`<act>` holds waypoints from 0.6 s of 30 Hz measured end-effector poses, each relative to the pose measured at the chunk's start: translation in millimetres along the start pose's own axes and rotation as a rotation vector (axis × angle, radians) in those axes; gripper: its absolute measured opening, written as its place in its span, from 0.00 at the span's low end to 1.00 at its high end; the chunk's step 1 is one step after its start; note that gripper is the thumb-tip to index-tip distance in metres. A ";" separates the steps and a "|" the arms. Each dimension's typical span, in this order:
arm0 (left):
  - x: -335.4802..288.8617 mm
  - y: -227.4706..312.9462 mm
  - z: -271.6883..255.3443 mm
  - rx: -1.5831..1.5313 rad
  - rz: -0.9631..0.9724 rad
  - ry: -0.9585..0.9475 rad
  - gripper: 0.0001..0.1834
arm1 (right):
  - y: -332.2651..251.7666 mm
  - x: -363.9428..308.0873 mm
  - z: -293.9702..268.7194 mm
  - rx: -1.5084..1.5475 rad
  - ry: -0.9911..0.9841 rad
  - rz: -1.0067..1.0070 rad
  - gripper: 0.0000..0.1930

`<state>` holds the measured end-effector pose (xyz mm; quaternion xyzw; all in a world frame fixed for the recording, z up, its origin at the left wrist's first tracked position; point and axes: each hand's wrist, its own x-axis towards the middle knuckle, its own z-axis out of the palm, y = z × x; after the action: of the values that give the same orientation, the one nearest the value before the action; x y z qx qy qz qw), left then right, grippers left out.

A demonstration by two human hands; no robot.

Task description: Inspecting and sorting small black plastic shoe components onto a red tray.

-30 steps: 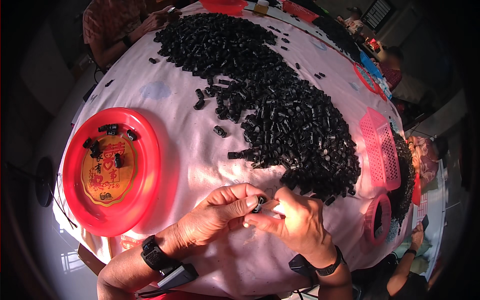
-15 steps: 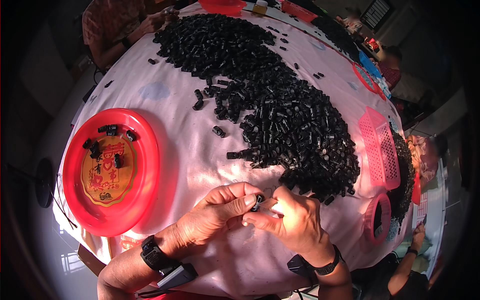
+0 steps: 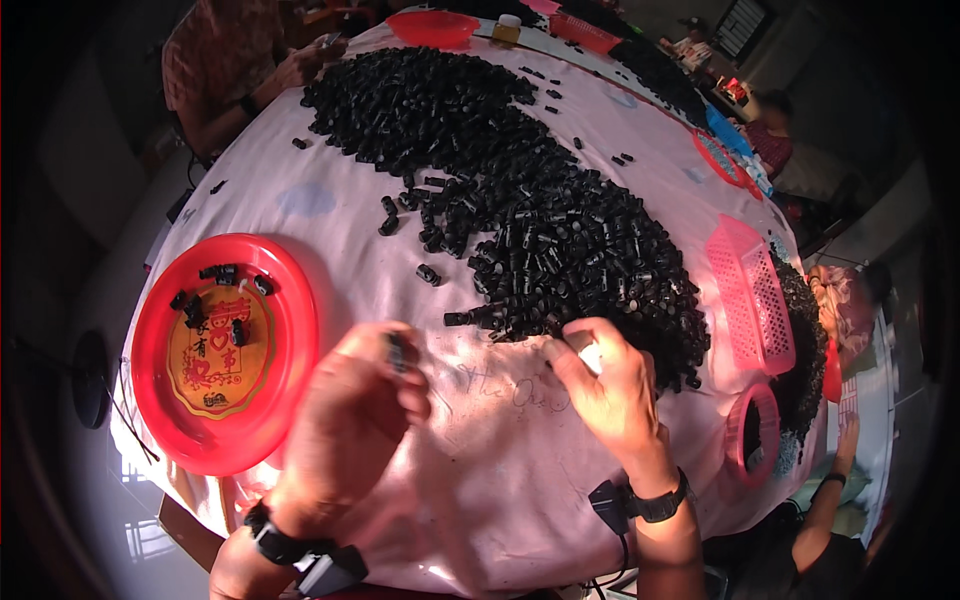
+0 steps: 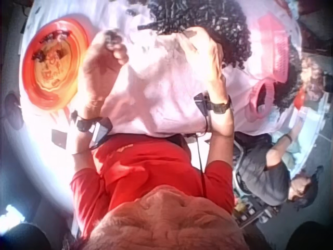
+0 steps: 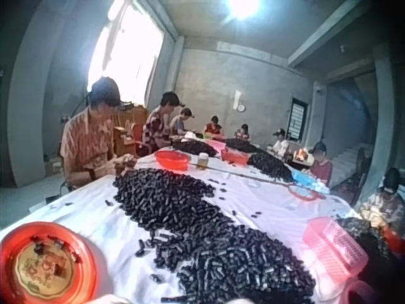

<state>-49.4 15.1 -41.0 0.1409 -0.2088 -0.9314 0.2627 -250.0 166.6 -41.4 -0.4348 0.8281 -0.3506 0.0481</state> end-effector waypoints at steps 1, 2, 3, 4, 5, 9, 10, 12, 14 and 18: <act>-0.6 8.6 -3.5 -0.110 0.055 0.080 0.14 | 7.1 1.6 -0.3 -0.104 0.027 0.055 0.18; -4.3 23.4 -11.3 -0.113 0.083 0.046 0.14 | 11.7 1.1 -1.0 -0.101 0.035 0.055 0.18; -10.4 35.9 -15.4 -0.099 0.159 0.110 0.14 | 16.7 -0.1 -1.3 -0.197 -0.002 0.032 0.18; -16.0 50.8 -27.1 -0.170 0.199 0.042 0.15 | 17.2 -0.7 -2.1 -0.290 -0.038 0.004 0.18; -23.2 64.1 -37.4 -0.270 0.239 0.046 0.20 | 15.5 -0.5 -2.2 -0.284 -0.030 0.003 0.18; -34.6 90.3 -60.7 -0.473 0.223 0.002 0.30 | 19.7 -0.9 0.6 -0.300 -0.081 -0.040 0.17; -34.5 92.2 -58.7 -0.477 0.224 0.062 0.30 | 21.6 0.0 1.8 -0.282 -0.093 -0.040 0.16; -34.1 91.4 -52.7 -0.443 0.227 0.113 0.26 | 20.7 0.6 3.1 -0.262 -0.106 -0.046 0.15; -28.0 75.3 -51.9 -0.334 0.245 0.099 0.23 | 21.3 0.4 7.2 -0.224 -0.089 -0.094 0.12; -13.8 30.4 -16.4 -0.046 -0.118 -0.001 0.13 | 2.9 -4.6 2.9 -0.004 -0.109 -0.117 0.11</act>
<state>-18.9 -6.0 -39.1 0.1464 -0.1786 -0.9499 0.2105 -248.0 169.6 -46.4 -0.5009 0.7982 -0.3268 0.0716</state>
